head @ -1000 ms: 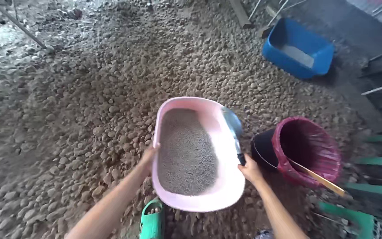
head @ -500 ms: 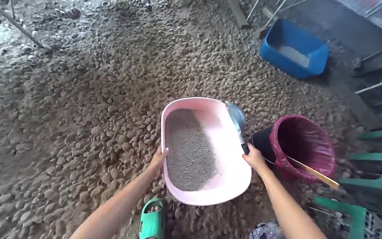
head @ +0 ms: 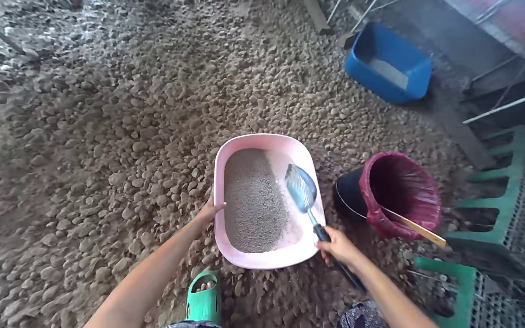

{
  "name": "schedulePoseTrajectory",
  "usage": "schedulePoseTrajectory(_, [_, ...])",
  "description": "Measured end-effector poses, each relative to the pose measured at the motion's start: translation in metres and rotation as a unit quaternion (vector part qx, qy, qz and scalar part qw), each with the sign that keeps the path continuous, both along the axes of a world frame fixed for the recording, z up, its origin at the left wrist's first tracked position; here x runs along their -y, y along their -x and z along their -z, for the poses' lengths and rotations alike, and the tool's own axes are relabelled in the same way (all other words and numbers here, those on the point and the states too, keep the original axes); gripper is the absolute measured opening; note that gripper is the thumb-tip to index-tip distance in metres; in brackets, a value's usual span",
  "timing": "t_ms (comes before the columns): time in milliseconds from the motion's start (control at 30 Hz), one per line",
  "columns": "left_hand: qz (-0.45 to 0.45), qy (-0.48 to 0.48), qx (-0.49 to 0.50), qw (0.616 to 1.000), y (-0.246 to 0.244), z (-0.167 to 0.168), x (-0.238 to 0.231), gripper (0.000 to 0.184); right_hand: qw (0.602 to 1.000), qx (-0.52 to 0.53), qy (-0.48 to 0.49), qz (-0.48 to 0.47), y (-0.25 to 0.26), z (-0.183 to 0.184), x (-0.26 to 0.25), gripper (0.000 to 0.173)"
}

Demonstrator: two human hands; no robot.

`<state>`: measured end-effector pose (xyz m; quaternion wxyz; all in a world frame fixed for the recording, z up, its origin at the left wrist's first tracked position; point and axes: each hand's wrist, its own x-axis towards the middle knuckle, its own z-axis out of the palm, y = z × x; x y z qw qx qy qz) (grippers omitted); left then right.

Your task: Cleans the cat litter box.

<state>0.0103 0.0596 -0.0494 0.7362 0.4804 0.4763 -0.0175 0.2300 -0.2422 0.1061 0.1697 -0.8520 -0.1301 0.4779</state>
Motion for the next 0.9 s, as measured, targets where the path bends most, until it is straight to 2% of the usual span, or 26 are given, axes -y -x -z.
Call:
schedulePoseTrajectory(67, [0.014,-0.003,-0.024,1.000,-0.006,-0.007,-0.003,0.066,0.991,-0.098,-0.039,0.088,0.024,-0.010,0.024,0.039])
schedulePoseTrajectory(200, [0.057,-0.086,-0.004,0.995,-0.006,-0.016,-0.002,0.071,0.959,-0.182,-0.026,0.216,0.054,-0.021,0.058,0.033])
schedulePoseTrajectory(267, [0.088,-0.135,0.018,0.987,-0.003,-0.027,0.005,0.072,0.951,-0.207,-0.009,0.231,0.061,-0.012,0.072,0.028])
schedulePoseTrajectory(333, [0.108,-0.186,0.044,0.976,0.003,-0.041,0.014,0.070,0.953,-0.213,-0.013,0.217,0.068,0.003,0.079,0.034])
schedulePoseTrajectory(433, [0.134,-0.264,0.082,0.952,0.009,-0.054,0.026,0.063,0.959,-0.183,-0.073,0.205,0.069,0.020,0.069,0.049])
schedulePoseTrajectory(500, [0.132,-0.285,0.096,0.945,0.011,-0.056,0.031,0.060,0.957,-0.157,-0.129,0.209,0.058,0.027,0.045,0.049])
schedulePoseTrajectory(567, [0.124,-0.280,0.098,0.947,0.012,-0.053,0.032,0.059,0.958,-0.131,-0.157,0.200,0.040,0.029,0.008,0.047])
schedulePoseTrajectory(700, [0.114,-0.211,0.048,0.970,0.004,-0.051,0.029,0.068,0.975,-0.038,-0.148,0.161,0.008,0.043,-0.055,0.043])
schedulePoseTrajectory(800, [0.077,-0.138,0.010,0.987,-0.001,-0.036,0.023,0.068,0.974,0.006,-0.171,0.152,0.012,0.043,-0.065,0.035])
schedulePoseTrajectory(900, [0.049,-0.092,-0.001,0.995,0.005,-0.007,0.023,0.071,0.982,0.018,-0.155,0.102,0.022,0.038,-0.047,0.037])
